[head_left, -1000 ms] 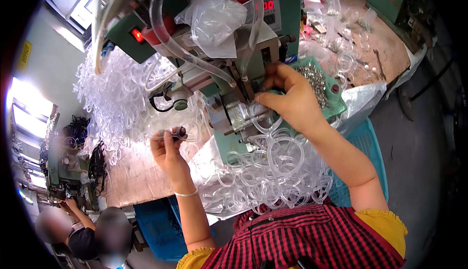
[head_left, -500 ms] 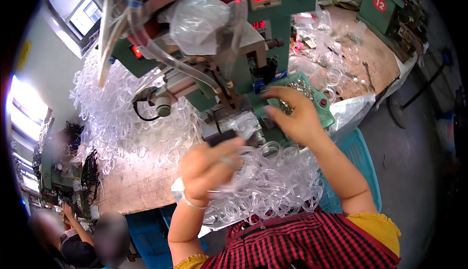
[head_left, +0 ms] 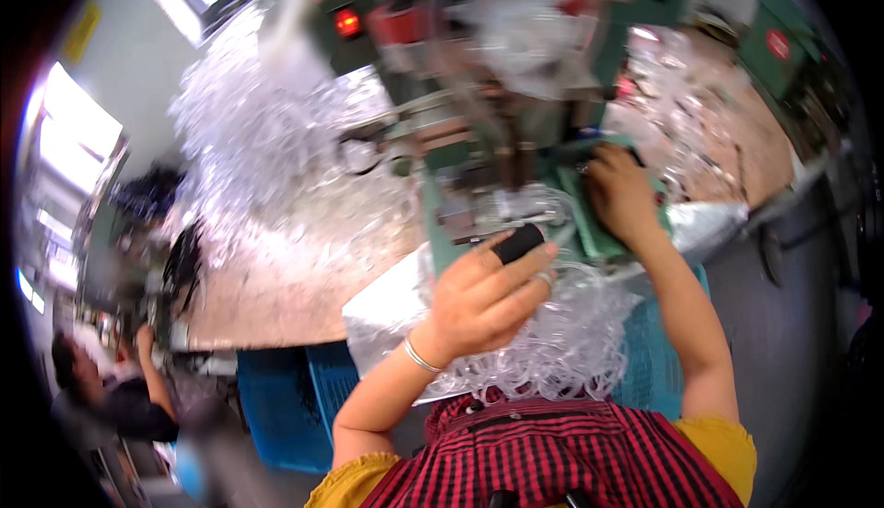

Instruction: The person repeatedly picks up clear plastic rings and small metal components, places them into a press machine, and removes the assembled units. The person also gathers the finished plastic rings from the table into a pile.

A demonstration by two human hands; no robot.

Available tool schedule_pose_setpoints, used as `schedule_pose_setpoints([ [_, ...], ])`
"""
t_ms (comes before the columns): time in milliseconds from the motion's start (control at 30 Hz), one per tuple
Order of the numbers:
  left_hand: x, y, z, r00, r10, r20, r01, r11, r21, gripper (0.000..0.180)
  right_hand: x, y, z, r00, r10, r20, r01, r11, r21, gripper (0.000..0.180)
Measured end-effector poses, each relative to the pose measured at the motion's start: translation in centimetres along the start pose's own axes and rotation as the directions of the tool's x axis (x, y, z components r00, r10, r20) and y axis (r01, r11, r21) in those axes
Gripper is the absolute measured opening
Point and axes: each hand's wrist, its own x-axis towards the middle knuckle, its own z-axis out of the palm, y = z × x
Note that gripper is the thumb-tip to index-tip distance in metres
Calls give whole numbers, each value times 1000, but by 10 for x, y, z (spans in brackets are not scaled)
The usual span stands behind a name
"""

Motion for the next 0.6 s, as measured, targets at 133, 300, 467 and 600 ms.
schedule_pose_setpoints([
  [133,-77,-3,-64,892,-380,-246,447,826,344,21,-17,-4,-3,951,304,-62,-279,925,257,17],
  [300,-142,-35,-123,703,-619,350,550,785,285,26,-59,43,-22,837,544,62,-514,743,429,27],
  [467,-201,-51,-95,672,-659,338,634,748,199,22,-29,23,-19,818,532,217,-573,720,391,35],
  [600,-151,-73,-102,656,-755,3,744,647,170,15,8,2,-18,841,498,213,-541,748,386,36],
])
